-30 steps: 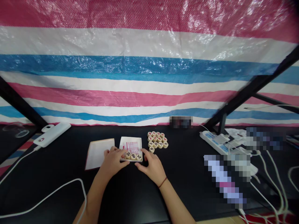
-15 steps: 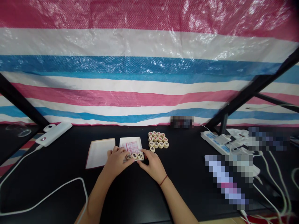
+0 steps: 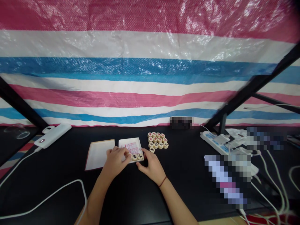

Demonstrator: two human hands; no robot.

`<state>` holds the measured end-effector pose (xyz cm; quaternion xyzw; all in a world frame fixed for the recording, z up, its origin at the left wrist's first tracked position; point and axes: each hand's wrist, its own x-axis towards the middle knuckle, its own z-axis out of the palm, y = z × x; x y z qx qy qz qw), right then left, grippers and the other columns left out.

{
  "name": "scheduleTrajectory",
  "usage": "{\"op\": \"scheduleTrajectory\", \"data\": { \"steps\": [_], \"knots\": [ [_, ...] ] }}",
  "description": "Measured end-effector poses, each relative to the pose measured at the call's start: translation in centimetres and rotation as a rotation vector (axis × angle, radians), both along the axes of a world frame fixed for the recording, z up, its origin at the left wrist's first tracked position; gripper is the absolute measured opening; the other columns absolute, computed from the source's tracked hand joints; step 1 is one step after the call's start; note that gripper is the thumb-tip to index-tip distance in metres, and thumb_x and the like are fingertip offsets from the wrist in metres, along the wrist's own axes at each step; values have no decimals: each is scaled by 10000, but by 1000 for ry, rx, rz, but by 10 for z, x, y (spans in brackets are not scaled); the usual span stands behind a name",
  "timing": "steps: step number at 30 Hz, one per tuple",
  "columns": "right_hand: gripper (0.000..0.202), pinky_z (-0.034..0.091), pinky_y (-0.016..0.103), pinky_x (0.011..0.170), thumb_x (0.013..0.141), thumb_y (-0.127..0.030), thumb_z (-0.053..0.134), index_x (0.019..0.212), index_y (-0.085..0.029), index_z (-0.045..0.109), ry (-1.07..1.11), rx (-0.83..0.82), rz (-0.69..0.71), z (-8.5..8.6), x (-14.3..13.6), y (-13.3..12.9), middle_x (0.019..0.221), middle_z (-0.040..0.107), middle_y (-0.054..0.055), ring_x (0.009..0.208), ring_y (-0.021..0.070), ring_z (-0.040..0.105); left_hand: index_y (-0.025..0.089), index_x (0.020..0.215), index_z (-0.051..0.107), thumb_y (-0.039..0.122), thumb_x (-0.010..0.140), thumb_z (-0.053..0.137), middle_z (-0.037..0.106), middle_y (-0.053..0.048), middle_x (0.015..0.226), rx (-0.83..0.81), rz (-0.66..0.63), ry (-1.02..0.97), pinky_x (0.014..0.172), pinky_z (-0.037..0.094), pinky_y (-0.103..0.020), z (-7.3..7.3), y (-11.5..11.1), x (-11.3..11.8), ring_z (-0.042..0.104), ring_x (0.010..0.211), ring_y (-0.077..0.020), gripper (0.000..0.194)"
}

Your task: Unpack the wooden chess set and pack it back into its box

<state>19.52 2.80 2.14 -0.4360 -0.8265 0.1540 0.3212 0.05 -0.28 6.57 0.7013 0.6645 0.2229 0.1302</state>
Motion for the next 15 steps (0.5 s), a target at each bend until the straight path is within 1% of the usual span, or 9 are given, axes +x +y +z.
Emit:
{"op": "scheduleTrajectory", "data": {
  "steps": [2, 3, 6, 7, 9, 10, 12, 14, 15],
  "knots": [
    [508, 493, 369, 781, 750, -332, 675, 1195, -146, 516, 71, 80, 0, 5, -1, -3, 931, 635, 83, 847, 227, 603, 231, 856, 619, 341, 861, 522, 697, -3, 859, 62, -9, -91, 858, 329, -397, 1, 0, 5, 577, 864, -207, 147],
    [466, 492, 366, 784, 764, -333, 668, 1171, -155, 527, 104, 117, 10, 8, -2, -5, 943, 636, 84, 862, 227, 603, 231, 864, 619, 344, 864, 525, 696, -2, 862, 75, -37, -151, 850, 349, -382, 1, 0, 10, 584, 848, -198, 147],
    [233, 486, 337, 768, 845, -269, 595, 1065, -195, 567, 178, 171, 76, 14, -5, -11, 930, 655, 61, 849, 199, 609, 225, 849, 617, 349, 869, 525, 688, 2, 820, 61, -148, -341, 790, 414, -322, 1, -1, 23, 596, 770, -165, 156],
    [187, 485, 328, 764, 867, -244, 569, 1050, -203, 573, 189, 176, 94, 15, -5, -12, 923, 661, 53, 839, 189, 611, 224, 844, 616, 349, 867, 528, 681, 3, 802, 59, -167, -390, 770, 431, -306, 0, -2, 27, 595, 751, -158, 155],
    [184, 486, 324, 775, 888, -223, 544, 1068, -206, 578, 196, 194, 88, 15, -1, -11, 937, 667, 54, 851, 184, 613, 221, 846, 612, 347, 860, 535, 671, 0, 800, 81, -145, -471, 748, 460, -288, -2, -2, 32, 596, 742, -152, 149],
    [200, 487, 328, 790, 890, -229, 543, 1085, -202, 581, 206, 207, 46, 15, 3, -8, 957, 663, 63, 877, 189, 612, 219, 849, 609, 348, 856, 541, 672, -4, 820, 98, -114, -513, 749, 472, -287, -4, -1, 33, 602, 752, -152, 145],
    [218, 493, 334, 795, 888, -257, 541, 1084, -186, 604, 239, 222, -123, 11, 16, -1, 984, 643, 88, 909, 203, 603, 214, 852, 597, 357, 839, 564, 681, -22, 900, 139, -35, -638, 767, 498, -293, -8, 0, 31, 627, 796, -157, 148],
    [244, 504, 332, 742, 875, -301, 537, 1051, -164, 635, 260, 199, -341, 4, 31, 8, 960, 619, 102, 836, 203, 598, 206, 869, 580, 375, 813, 600, 684, -43, 963, 162, 53, -801, 782, 522, -304, -14, 3, 26, 655, 842, -171, 179],
    [265, 504, 328, 704, 864, -320, 535, 1040, -155, 644, 249, 169, -420, 0, 38, 12, 931, 614, 98, 764, 191, 588, 204, 893, 574, 381, 801, 619, 684, -49, 966, 166, 99, -872, 780, 533, -306, -17, 5, 24, 664, 857, -177, 205]
  ]
}}
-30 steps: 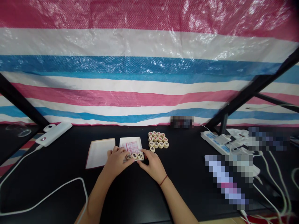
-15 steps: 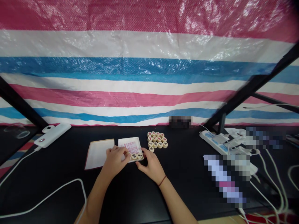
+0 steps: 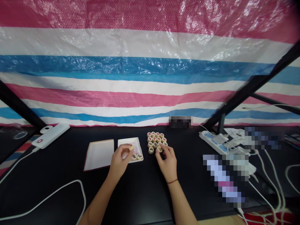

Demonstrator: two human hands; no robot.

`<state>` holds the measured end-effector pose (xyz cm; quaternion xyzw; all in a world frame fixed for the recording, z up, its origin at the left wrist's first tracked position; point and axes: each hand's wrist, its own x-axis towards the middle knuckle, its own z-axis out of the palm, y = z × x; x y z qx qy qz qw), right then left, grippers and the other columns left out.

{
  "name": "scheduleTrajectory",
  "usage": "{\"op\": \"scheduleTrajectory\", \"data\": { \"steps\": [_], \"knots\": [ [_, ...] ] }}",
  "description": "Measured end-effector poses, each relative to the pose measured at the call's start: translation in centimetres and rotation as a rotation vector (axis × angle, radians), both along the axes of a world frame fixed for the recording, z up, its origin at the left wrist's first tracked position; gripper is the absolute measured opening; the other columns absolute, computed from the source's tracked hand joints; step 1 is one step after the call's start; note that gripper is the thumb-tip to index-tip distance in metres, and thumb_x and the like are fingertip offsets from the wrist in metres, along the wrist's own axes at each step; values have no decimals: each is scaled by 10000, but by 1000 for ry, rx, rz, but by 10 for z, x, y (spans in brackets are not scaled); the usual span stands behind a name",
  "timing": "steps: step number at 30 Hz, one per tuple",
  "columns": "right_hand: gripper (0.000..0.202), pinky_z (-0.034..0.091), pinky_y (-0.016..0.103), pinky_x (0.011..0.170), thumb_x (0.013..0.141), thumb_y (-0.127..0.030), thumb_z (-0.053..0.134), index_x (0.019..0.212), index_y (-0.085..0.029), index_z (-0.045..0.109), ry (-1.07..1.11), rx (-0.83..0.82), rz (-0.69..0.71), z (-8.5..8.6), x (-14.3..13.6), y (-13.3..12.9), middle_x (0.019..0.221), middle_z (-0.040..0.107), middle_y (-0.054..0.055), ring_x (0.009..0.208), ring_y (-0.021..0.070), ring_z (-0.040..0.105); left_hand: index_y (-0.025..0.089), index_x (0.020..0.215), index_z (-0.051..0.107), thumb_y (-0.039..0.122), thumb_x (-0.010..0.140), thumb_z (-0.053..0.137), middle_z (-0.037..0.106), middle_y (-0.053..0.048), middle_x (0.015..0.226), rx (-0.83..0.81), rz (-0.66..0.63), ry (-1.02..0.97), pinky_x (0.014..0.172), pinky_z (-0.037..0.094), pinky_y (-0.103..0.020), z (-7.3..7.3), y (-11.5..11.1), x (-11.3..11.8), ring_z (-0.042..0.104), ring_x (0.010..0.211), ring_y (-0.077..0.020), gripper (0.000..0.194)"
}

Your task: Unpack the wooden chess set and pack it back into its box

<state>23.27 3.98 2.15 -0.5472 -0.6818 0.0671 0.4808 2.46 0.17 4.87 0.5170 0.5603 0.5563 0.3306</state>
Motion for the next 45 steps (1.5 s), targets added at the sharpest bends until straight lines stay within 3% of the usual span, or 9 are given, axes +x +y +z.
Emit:
{"op": "scheduleTrajectory", "data": {
  "steps": [3, 6, 11, 14, 18, 23, 28, 30, 45],
  "knots": [
    [302, 489, 322, 650, 829, -341, 533, 1029, -145, 647, -51, -136, -44, -14, 14, 8, 856, 632, 74, 635, 166, 543, 204, 967, 565, 380, 789, 648, 670, -40, 926, -23, 91, -104, 734, 553, -283, -6, 3, -5, 672, 855, -177, 263],
    [228, 478, 337, 681, 821, -320, 523, 929, -162, 647, -117, -206, 17, -21, 17, 10, 855, 664, 74, 692, 191, 555, 208, 966, 590, 362, 799, 637, 631, -44, 988, 37, 96, -79, 723, 561, -259, -9, 5, -5, 656, 885, -164, 232],
    [166, 473, 359, 746, 839, -292, 541, 925, -179, 626, -85, -36, 49, -3, 6, 1, 905, 658, 84, 803, 213, 576, 225, 1019, 607, 318, 835, 592, 595, -52, 1045, 121, 10, 64, 732, 585, -265, -10, 2, 3, 649, 897, -157, 206],
    [172, 478, 331, 761, 832, -277, 589, 982, -195, 604, -31, 84, 246, 13, -9, -11, 888, 655, 58, 826, 192, 589, 239, 1044, 610, 266, 853, 578, 615, -38, 989, 191, -88, 276, 713, 583, -267, -8, -2, 10, 652, 802, -140, 196],
    [226, 491, 275, 653, 781, -305, 654, 974, -206, 591, 23, 22, 469, 20, -32, -26, 795, 645, 16, 680, 148, 581, 248, 1034, 599, 186, 884, 522, 642, -16, 915, 306, -202, 518, 765, 559, -272, -6, -8, 18, 645, 824, -148, 180],
    [150, 493, 256, 623, 805, -259, 599, 942, -199, 608, 79, 3, 402, 18, -35, -27, 748, 630, 8, 643, 131, 576, 231, 1122, 569, 199, 898, 516, 653, -46, 970, 410, -199, 692, 839, 530, -317, -9, -9, 21, 634, 913, -181, 232],
    [232, 493, 286, 642, 838, -328, 560, 993, -167, 620, 117, -14, -23, 9, -6, -6, 883, 656, 70, 724, 166, 601, 237, 1128, 603, 323, 868, 587, 656, -80, 998, 363, -22, 845, 888, 481, -401, -10, -3, 12, 619, 971, -244, 274],
    [265, 499, 314, 691, 835, -341, 548, 1003, -155, 632, 86, -39, -102, 2, 7, 1, 921, 659, 91, 771, 188, 612, 240, 1084, 632, 334, 860, 592, 656, -85, 1003, 322, 30, 864, 899, 468, -404, -13, 0, 5, 616, 979, -252, 246],
    [113, 425, 330, 753, 835, -273, 519, 897, -192, 569, -232, -176, -1, -20, 14, 7, 874, 636, 60, 808, 213, 541, 264, 1180, 594, 320, 757, 682, 656, -54, 1122, 60, -99, 931, 920, 419, -408, -24, 2, -7, 600, 1002, -256, 436]
  ]
}}
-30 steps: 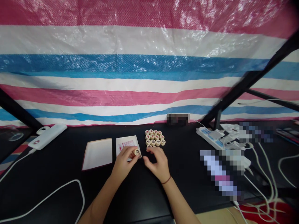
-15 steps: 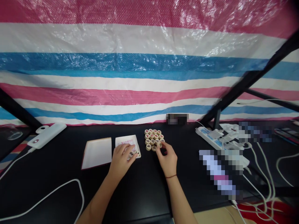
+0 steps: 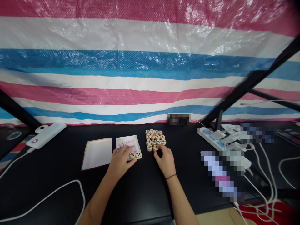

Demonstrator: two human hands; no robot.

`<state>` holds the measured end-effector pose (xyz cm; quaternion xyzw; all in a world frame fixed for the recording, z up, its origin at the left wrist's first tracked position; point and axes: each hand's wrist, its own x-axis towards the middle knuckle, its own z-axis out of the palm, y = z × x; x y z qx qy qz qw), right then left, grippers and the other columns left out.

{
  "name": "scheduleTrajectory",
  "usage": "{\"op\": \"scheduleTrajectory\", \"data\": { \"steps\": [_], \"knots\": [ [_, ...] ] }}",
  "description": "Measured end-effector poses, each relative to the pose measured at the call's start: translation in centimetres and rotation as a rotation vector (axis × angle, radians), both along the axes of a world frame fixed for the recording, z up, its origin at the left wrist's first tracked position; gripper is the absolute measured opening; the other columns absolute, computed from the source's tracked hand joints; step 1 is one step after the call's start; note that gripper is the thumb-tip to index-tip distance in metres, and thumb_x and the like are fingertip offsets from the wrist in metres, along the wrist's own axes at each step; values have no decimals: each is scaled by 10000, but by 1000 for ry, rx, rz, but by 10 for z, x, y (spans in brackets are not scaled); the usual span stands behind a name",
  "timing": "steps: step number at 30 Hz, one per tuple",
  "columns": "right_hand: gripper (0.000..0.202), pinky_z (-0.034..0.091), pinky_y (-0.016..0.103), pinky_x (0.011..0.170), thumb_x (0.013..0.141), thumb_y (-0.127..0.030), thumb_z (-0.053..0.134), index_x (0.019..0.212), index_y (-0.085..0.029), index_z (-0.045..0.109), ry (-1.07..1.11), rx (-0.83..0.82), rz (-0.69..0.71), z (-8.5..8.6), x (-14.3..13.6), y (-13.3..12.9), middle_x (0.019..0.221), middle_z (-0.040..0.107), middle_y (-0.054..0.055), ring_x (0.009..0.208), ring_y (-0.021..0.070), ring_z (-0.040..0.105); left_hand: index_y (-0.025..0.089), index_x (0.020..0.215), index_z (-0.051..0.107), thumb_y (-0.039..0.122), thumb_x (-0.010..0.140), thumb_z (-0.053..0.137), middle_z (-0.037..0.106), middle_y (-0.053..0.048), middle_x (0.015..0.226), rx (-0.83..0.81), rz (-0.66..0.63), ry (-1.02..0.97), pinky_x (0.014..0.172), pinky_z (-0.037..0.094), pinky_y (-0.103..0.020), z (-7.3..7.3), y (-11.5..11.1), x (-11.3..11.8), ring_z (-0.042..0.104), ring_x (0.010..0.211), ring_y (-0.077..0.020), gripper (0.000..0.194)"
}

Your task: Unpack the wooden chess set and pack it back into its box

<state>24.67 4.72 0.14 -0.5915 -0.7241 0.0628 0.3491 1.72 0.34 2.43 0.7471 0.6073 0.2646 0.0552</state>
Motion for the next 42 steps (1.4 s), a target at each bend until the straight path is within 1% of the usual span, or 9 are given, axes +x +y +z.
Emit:
{"op": "scheduleTrajectory", "data": {
  "steps": [4, 8, 11, 14, 17, 27, 30, 35, 42],
  "knots": [
    [119, 425, 318, 713, 844, -296, 520, 891, -195, 561, 7, 6, -3, 0, 1, 1, 832, 624, 53, 769, 208, 534, 259, 1176, 588, 322, 776, 660, 671, -45, 1085, -19, 2, -9, 911, 403, -396, -1, 0, 1, 601, 989, -245, 411],
    [126, 431, 330, 717, 857, -305, 527, 845, -188, 572, 39, 154, -19, 16, -7, -6, 791, 604, 58, 749, 204, 533, 247, 1125, 610, 327, 784, 642, 683, -49, 1034, -26, -3, -16, 896, 386, -401, 3, -2, 3, 608, 981, -252, 352],
    [163, 438, 305, 708, 896, -289, 483, 821, -197, 594, 63, 183, 140, 29, -23, -17, 735, 601, 41, 716, 179, 552, 243, 1025, 641, 316, 796, 613, 688, -45, 984, -33, -12, -6, 886, 367, -409, 8, -3, 6, 614, 952, -252, 242],
    [221, 443, 273, 653, 877, -343, 514, 1000, -190, 614, -23, 87, 340, 33, -39, -25, 747, 622, 31, 665, 160, 575, 244, 958, 651, 278, 844, 531, 684, -39, 952, -34, -19, 6, 879, 355, -388, 13, -5, 7, 607, 929, -225, 168],
    [335, 436, 257, 610, 835, -372, 563, 1118, -193, 585, -131, -15, 409, 29, -50, -26, 756, 638, 14, 631, 153, 586, 228, 920, 648, 242, 884, 452, 681, -40, 927, -63, -18, 42, 849, 353, -369, 16, -6, 7, 598, 909, -211, 200],
    [262, 447, 257, 590, 843, -313, 572, 1079, -200, 595, -141, -19, 394, 23, -53, -24, 721, 637, 3, 613, 156, 596, 219, 915, 611, 201, 879, 432, 681, -31, 894, -96, -109, -71, 833, 390, -363, 23, -5, 5, 617, 852, -193, 183],
    [286, 493, 268, 650, 819, -290, 596, 1093, -209, 597, -65, -10, 403, 26, -53, -26, 811, 637, 22, 702, 168, 623, 224, 944, 604, 204, 885, 441, 666, -37, 930, -99, -163, -130, 842, 421, -355, 22, -3, 2, 611, 890, -192, 174],
    [274, 516, 324, 790, 821, -281, 608, 1084, -205, 592, 113, 110, 459, 31, -55, -28, 975, 643, 72, 886, 202, 620, 230, 1032, 582, 259, 908, 473, 650, -46, 968, 13, -136, -356, 864, 472, -340, 24, -4, 8, 606, 922, -183, 167],
    [180, 512, 309, 720, 857, -256, 547, 1023, -210, 602, 210, 125, 392, 32, -48, -27, 920, 657, 58, 778, 172, 610, 229, 1010, 628, 271, 910, 504, 664, -46, 987, 12, -138, -554, 880, 495, -319, 22, -6, 19, 620, 950, -175, 165]
  ]
}}
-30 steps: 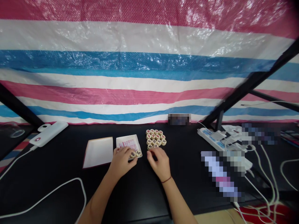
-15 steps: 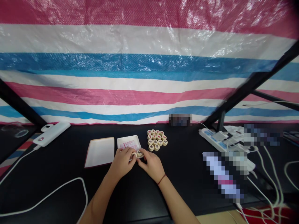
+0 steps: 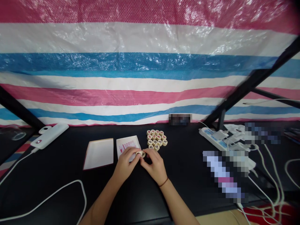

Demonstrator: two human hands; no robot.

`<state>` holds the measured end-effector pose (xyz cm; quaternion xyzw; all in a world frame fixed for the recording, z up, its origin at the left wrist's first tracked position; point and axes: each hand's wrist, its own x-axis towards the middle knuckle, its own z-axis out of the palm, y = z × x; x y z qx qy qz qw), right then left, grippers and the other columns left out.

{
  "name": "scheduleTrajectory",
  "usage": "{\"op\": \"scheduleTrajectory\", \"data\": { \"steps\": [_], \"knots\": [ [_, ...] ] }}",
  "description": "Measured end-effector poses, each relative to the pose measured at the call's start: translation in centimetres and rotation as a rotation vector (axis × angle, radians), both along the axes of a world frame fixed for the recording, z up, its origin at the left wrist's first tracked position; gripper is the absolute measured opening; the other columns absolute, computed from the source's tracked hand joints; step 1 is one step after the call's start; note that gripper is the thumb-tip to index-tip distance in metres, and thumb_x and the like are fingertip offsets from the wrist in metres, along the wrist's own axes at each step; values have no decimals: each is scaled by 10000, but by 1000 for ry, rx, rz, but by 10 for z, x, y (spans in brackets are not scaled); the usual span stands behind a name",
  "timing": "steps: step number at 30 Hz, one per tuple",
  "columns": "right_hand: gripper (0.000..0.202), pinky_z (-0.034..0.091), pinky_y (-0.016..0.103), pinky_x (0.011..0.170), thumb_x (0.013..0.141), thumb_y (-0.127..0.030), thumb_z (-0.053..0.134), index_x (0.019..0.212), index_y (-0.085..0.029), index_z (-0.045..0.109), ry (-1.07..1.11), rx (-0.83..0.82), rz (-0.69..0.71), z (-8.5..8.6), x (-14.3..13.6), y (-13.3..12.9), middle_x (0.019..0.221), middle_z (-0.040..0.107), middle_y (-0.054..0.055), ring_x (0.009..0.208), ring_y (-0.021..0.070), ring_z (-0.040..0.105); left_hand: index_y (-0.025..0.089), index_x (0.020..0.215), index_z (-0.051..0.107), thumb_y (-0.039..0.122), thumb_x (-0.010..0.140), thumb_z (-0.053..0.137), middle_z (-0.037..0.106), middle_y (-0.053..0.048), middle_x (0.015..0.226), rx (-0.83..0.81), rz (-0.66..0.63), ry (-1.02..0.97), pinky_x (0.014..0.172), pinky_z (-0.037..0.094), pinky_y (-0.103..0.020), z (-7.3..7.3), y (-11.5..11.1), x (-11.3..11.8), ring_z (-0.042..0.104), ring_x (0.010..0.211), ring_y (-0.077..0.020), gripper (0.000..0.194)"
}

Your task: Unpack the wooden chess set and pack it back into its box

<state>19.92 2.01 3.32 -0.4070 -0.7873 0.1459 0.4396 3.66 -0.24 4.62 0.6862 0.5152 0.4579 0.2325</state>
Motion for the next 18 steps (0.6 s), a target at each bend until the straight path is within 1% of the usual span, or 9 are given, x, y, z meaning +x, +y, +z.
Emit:
{"op": "scheduleTrajectory", "data": {
  "steps": [2, 4, 6, 8, 11, 13, 15, 18],
  "knots": [
    [167, 502, 304, 705, 850, -264, 545, 994, -202, 601, 55, 8, -131, 0, 11, 5, 899, 645, 58, 750, 166, 592, 229, 993, 644, 271, 903, 513, 668, -46, 987, 6, 33, -40, 878, 501, -313, -2, 2, -2, 628, 950, -175, 164],
    [176, 489, 307, 695, 840, -291, 550, 972, -187, 602, 107, 18, -326, -2, 27, 11, 890, 633, 66, 747, 173, 578, 230, 970, 660, 274, 887, 532, 663, -47, 993, -1, 66, -79, 856, 515, -305, -5, 5, -5, 638, 936, -176, 159],
    [214, 475, 318, 690, 827, -329, 549, 958, -171, 610, 104, -10, -493, -8, 44, 18, 878, 629, 76, 741, 186, 568, 231, 979, 664, 281, 862, 559, 644, -52, 1019, -12, 112, -117, 822, 533, -295, -8, 7, -8, 648, 898, -169, 165],
    [250, 460, 326, 684, 810, -360, 539, 942, -163, 621, 52, -73, -573, -18, 58, 24, 852, 637, 81, 718, 195, 559, 231, 1022, 651, 282, 844, 574, 619, -56, 1058, -24, 151, -147, 789, 546, -282, -10, 8, -9, 650, 859, -153, 200],
    [235, 439, 337, 694, 786, -359, 530, 877, -165, 626, -55, -148, -572, -33, 69, 29, 818, 651, 82, 720, 211, 550, 232, 1049, 639, 268, 850, 560, 606, -54, 1067, -23, 150, -128, 775, 549, -275, -11, 7, -7, 647, 826, -135, 218],
    [198, 433, 348, 715, 776, -327, 521, 836, -168, 622, -113, -162, -534, -37, 71, 30, 811, 652, 82, 733, 219, 545, 227, 1034, 646, 256, 854, 556, 620, -47, 1019, 2, 135, -80, 764, 548, -277, -10, 6, -5, 642, 776, -128, 204],
    [177, 432, 370, 746, 767, -297, 511, 819, -167, 619, -137, -142, -504, -34, 69, 29, 830, 646, 90, 759, 228, 549, 221, 1016, 651, 248, 854, 562, 633, -39, 964, 41, 128, -28, 742, 544, -277, -9, 5, -4, 630, 724, -122, 187],
    [178, 435, 400, 796, 785, -282, 502, 851, -163, 616, -65, -53, -513, -16, 58, 21, 908, 630, 115, 855, 249, 558, 217, 1002, 651, 235, 855, 573, 636, -33, 919, 107, 136, 29, 720, 536, -271, -6, 4, -3, 610, 683, -115, 167]
  ]
}}
